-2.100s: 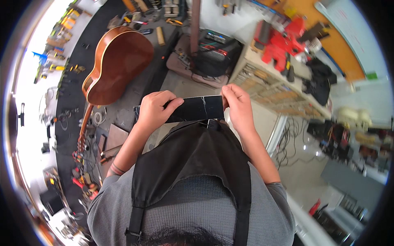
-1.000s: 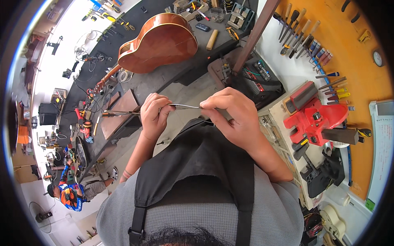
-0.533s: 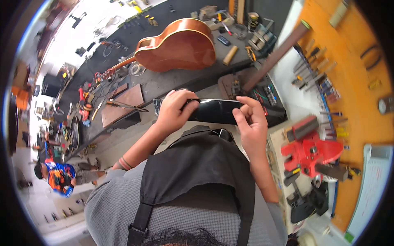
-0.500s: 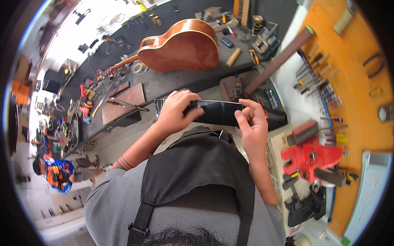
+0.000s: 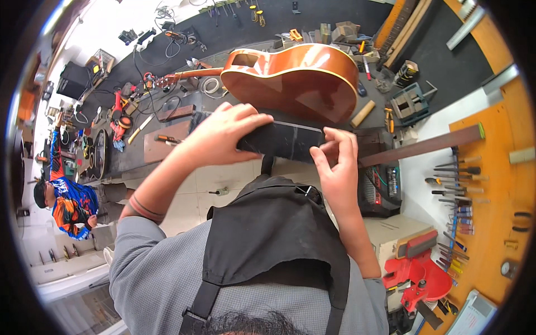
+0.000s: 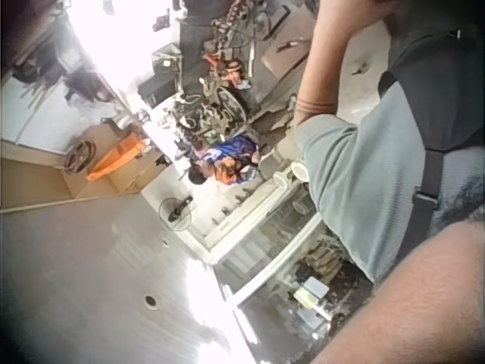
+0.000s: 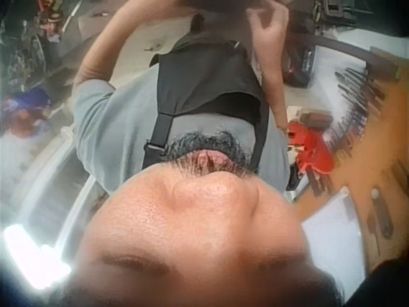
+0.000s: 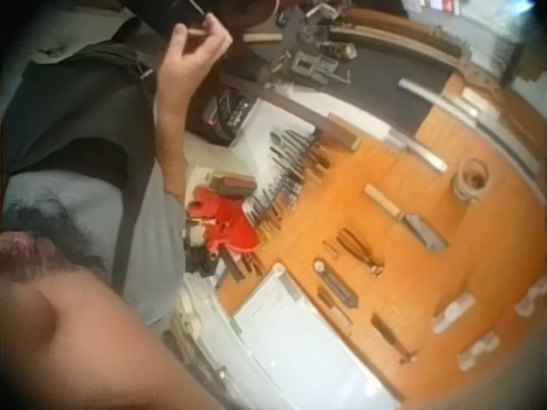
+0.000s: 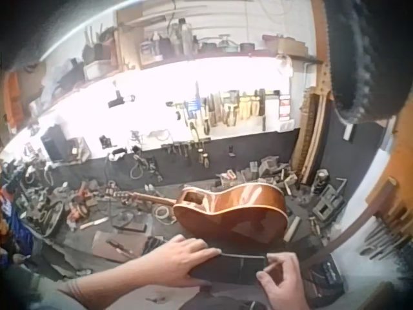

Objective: The person sands a black rectangular piece of material and fits it against the body of an acoustic guitar. They then use a digital caliper to measure the thickness of the guitar body near the soundhole.

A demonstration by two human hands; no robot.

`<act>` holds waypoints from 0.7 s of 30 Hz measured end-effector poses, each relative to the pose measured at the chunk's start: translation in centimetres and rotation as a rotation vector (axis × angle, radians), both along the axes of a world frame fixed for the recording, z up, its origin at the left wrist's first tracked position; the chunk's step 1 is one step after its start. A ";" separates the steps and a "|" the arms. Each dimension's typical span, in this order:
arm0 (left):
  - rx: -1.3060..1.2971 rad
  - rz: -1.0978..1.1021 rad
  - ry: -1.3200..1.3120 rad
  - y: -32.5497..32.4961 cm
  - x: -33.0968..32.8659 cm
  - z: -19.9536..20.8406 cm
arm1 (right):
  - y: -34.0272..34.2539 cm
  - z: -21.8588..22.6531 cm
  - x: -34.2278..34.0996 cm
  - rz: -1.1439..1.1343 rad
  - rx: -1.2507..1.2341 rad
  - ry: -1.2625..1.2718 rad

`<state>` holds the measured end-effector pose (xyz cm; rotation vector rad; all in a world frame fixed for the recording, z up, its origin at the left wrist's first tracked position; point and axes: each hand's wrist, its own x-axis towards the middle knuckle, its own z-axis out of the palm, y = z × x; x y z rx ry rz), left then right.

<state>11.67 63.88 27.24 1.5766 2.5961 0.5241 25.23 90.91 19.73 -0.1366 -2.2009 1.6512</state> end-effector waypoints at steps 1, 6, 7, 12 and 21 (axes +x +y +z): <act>-0.016 0.010 -0.005 -1.3 -2.8 0.3 | -1.3 1.0 -2.5 -0.028 0.176 0.019; -0.017 0.033 0.113 -7.2 -17.0 -0.7 | -6.8 1.6 -15.1 0.064 0.761 0.126; -0.071 0.059 0.045 -8.0 -19.2 -0.9 | -7.8 1.4 -17.1 0.077 0.816 0.115; -0.107 0.075 -0.019 -10.0 -28.7 -3.4 | -10.2 -0.2 -25.0 0.097 0.953 -0.008; -0.112 -0.006 -0.113 -9.3 -34.7 -7.2 | -10.1 -2.4 -30.3 0.132 1.015 -0.113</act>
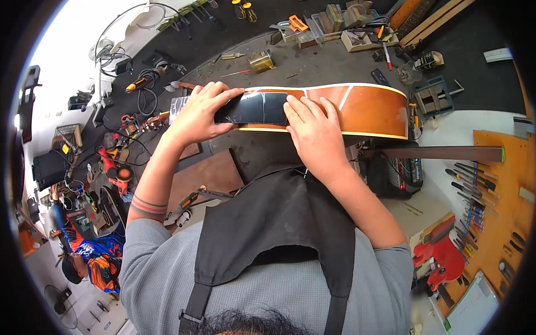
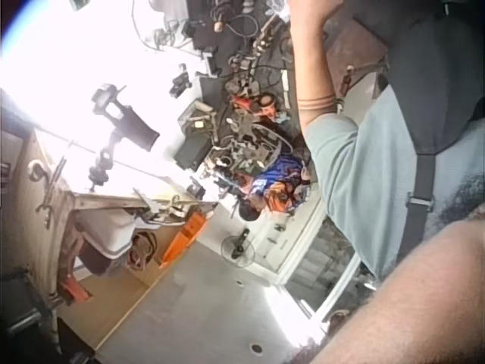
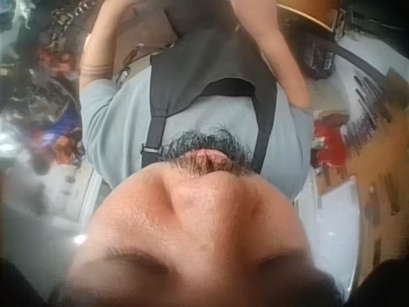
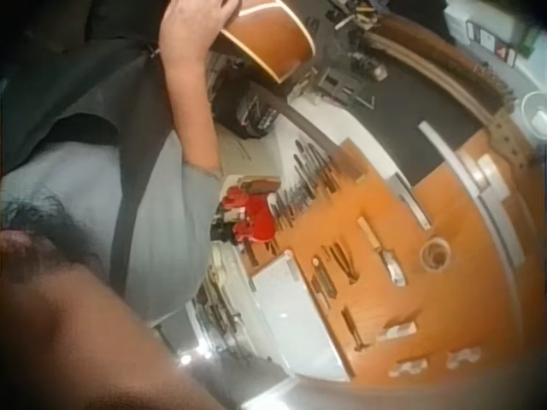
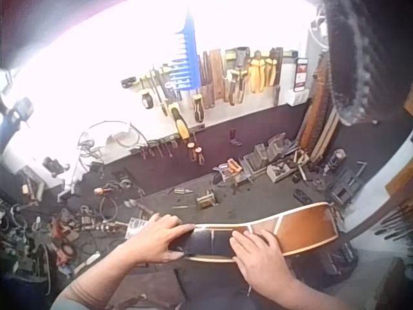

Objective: The person sands a black rectangular piece of material and fits it against the body of an acoustic guitar. They then use a digital caliper to measure the thickness of the guitar body near the soundhole.

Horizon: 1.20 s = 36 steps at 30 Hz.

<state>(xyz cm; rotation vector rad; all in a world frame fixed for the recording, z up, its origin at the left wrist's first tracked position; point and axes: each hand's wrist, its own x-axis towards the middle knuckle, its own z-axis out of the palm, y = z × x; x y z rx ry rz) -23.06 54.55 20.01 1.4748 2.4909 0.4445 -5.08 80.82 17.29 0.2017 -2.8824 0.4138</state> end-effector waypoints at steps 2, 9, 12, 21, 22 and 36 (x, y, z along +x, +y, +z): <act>0.007 0.006 -0.013 -0.1 -0.1 -0.3 | 0.0 0.0 -0.3 -0.002 -0.013 -0.015; -0.042 0.036 -0.053 1.0 -0.3 1.1 | 0.1 0.3 -1.1 0.012 -0.038 -0.046; -0.064 0.042 -0.050 1.5 -0.4 1.7 | 0.3 0.5 -1.5 0.018 -0.062 -0.064; -0.037 0.055 -0.097 1.9 -0.5 0.8 | 0.6 0.0 -2.2 0.042 -0.072 -0.076; -0.042 0.060 -0.108 1.9 -0.6 0.7 | 0.6 0.0 -2.2 0.042 -0.076 -0.081; 0.104 0.106 -0.207 0.5 -0.7 -3.6 | 0.7 0.0 -2.6 0.060 -0.117 -0.124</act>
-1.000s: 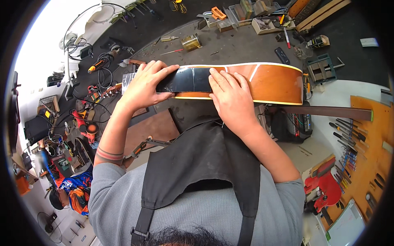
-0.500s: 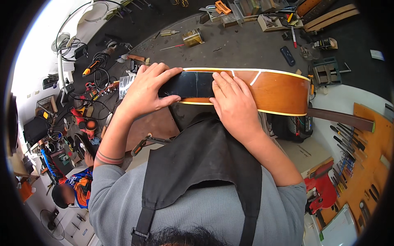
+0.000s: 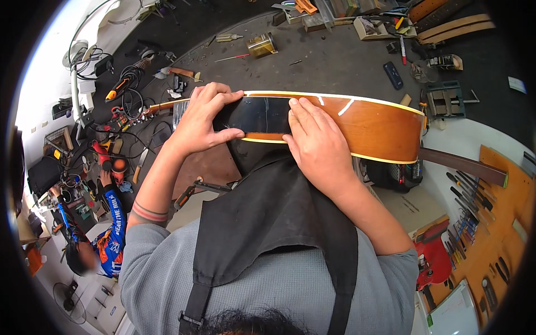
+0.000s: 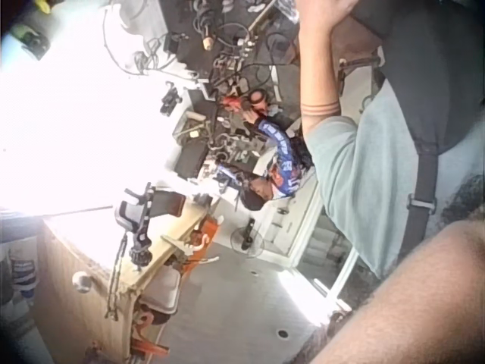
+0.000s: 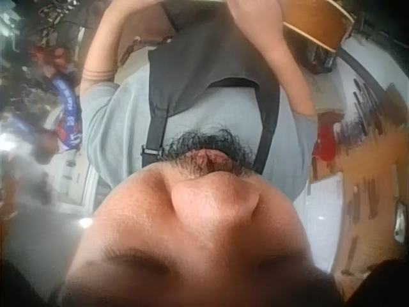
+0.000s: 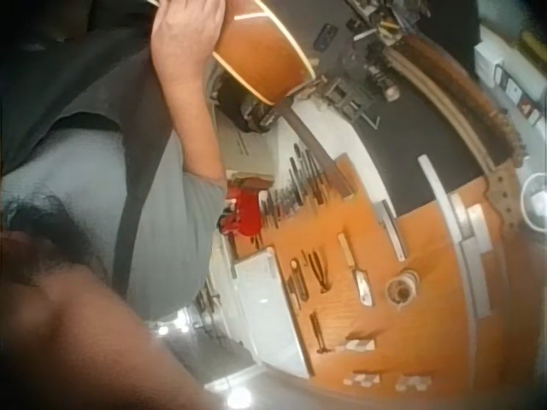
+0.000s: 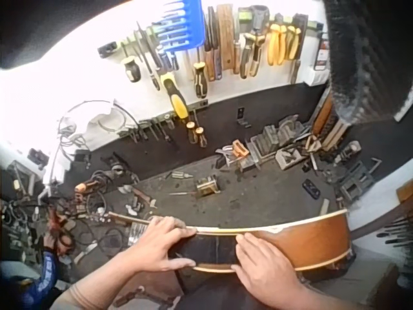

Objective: The person sands a black rectangular piece of material and fits it against the body of an acoustic guitar. They then use a digital caliper to measure the thickness of the guitar body near the soundhole.

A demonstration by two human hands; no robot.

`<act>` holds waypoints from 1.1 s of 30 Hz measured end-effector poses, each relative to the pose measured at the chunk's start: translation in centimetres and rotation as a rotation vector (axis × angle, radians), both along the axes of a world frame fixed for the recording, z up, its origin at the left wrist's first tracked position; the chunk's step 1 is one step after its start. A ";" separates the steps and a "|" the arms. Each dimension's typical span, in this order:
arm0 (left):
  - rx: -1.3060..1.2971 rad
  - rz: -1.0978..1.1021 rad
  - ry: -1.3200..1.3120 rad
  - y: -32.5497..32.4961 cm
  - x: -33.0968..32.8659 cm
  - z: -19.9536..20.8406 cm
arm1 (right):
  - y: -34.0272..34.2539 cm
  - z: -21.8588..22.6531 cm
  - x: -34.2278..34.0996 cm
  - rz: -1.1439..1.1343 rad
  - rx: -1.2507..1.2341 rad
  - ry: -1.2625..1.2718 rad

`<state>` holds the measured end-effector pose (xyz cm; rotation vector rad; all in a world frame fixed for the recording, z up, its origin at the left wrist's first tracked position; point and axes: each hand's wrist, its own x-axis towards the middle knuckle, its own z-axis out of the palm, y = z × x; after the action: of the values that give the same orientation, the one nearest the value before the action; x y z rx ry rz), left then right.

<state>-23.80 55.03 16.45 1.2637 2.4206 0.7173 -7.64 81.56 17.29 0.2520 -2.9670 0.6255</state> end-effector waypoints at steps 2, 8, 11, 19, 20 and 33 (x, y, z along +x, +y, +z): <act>0.025 -0.003 -0.010 -0.2 -0.2 -0.6 | 0.1 0.0 -0.1 0.008 0.001 -0.006; 0.028 0.000 0.001 -0.3 0.0 -0.5 | -0.2 0.0 0.0 0.005 -0.007 0.002; 0.015 -0.025 0.022 -0.2 -0.2 0.2 | -0.5 0.0 0.0 -0.001 -0.017 0.011; -0.120 0.021 -0.052 0.4 0.0 3.2 | -0.7 0.4 0.3 -0.027 -0.057 0.053; -0.107 0.032 -0.066 0.3 -0.2 3.4 | -0.7 0.6 0.1 -0.031 -0.079 0.081; -0.128 0.017 0.097 0.9 -3.0 4.4 | -0.4 0.3 -1.6 -0.157 -0.178 0.117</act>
<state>-26.78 55.96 20.87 1.2551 2.5132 0.5078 -9.26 81.19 17.60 0.0390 -2.7641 0.8178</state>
